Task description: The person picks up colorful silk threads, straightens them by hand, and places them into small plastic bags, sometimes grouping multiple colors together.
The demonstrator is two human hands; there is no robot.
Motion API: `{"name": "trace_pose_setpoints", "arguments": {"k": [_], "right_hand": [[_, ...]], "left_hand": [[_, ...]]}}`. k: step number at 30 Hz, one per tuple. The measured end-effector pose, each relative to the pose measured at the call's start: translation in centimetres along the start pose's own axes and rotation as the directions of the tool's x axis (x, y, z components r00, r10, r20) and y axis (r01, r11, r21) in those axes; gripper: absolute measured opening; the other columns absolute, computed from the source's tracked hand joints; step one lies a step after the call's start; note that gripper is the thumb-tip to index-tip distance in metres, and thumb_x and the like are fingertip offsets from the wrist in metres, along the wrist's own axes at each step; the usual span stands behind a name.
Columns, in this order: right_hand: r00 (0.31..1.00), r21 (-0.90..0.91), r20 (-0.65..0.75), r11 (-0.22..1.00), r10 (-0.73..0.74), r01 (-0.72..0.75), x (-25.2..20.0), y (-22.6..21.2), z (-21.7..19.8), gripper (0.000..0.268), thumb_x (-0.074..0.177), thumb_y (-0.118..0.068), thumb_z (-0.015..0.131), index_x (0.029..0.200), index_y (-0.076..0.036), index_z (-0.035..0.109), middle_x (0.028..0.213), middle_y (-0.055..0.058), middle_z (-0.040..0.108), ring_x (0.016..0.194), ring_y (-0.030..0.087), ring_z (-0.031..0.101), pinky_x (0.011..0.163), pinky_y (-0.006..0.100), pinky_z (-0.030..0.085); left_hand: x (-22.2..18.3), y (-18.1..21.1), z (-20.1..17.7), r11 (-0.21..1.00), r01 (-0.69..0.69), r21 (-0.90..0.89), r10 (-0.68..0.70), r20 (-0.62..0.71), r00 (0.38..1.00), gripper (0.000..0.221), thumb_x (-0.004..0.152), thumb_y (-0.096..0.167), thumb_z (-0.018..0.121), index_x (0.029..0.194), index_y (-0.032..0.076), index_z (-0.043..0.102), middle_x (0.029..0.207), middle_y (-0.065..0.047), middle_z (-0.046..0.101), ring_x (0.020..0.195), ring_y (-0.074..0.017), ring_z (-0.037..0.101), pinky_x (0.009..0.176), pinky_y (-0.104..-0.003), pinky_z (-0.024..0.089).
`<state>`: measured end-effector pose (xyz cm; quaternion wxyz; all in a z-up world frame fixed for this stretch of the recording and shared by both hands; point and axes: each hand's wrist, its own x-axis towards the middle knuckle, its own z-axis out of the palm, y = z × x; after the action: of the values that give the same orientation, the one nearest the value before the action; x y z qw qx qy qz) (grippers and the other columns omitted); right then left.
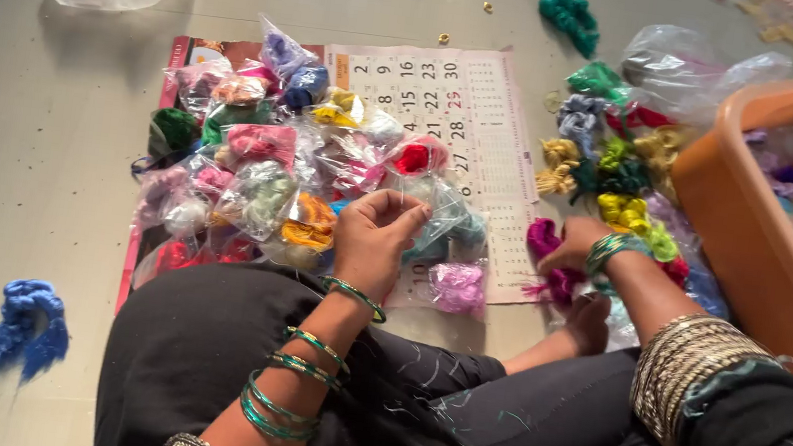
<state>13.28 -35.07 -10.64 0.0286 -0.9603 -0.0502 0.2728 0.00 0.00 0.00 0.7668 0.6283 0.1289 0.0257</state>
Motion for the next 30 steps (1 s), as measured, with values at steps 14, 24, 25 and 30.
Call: {"name": "trace_pose_setpoints", "arguments": {"k": [14, 24, 25, 30], "right_hand": [[0.975, 0.877, 0.126, 0.439, 0.181, -0.195, 0.9, 0.9, -1.2, 0.032, 0.094, -0.016, 0.064, 0.125, -0.008, 0.067, 0.097, 0.007, 0.07, 0.079, 0.023, 0.069, 0.062, 0.039, 0.055], [0.984, 0.266, -0.171, 0.959, -0.051, 0.096, 0.3, -2.7, 1.2, 0.094, 0.067, -0.031, 0.096, 0.144, -0.01, 0.047, 0.128, 0.022, 0.057, 0.116, 0.038, 0.06, 0.095, 0.048, 0.053], [0.984, 0.267, -0.172, 0.959, -0.051, 0.097, 0.4, -2.9, 1.6, 0.094, 0.067, -0.031, 0.096, 0.144, -0.01, 0.047, 0.128, 0.022, 0.057, 0.116, 0.038, 0.06, 0.095, 0.048, 0.053], [0.938, 0.062, -0.321, 0.986, -0.13, 0.157, 0.5, -3.6, 2.5, 0.058, 0.07, -0.018, 0.083, 0.125, -0.01, 0.067, 0.116, 0.016, 0.073, 0.109, 0.034, 0.069, 0.094, 0.041, 0.056]], "left_hand": [[0.6, -0.9, 0.1, 0.997, -0.005, -0.074, 0.011, 0.087, 0.996, 0.009, 0.089, 0.012, 0.076, 0.09, 0.003, 0.075, 0.076, 0.004, 0.071, 0.064, -0.0007, 0.058, 0.056, -0.018, 0.045], [0.7, -1.3, -0.1, 0.997, -0.041, -0.06, 0.045, 0.063, 0.997, 0.009, 0.087, 0.01, 0.077, 0.089, 0.001, 0.076, 0.078, 0.002, 0.072, 0.066, -0.0011, 0.059, 0.058, -0.018, 0.047], [0.8, -1.5, -0.1, 0.997, -0.042, -0.059, 0.045, 0.063, 0.997, 0.009, 0.087, 0.01, 0.077, 0.089, 0.001, 0.076, 0.078, 0.002, 0.072, 0.066, -0.0011, 0.059, 0.058, -0.018, 0.047], [0.9, -1.3, -0.3, 0.994, -0.107, -0.011, 0.108, 0.055, 0.993, 0.004, 0.086, 0.004, 0.071, 0.087, 0.002, 0.074, 0.081, 0.001, 0.073, 0.071, -0.0012, 0.064, 0.066, -0.018, 0.052]]}}
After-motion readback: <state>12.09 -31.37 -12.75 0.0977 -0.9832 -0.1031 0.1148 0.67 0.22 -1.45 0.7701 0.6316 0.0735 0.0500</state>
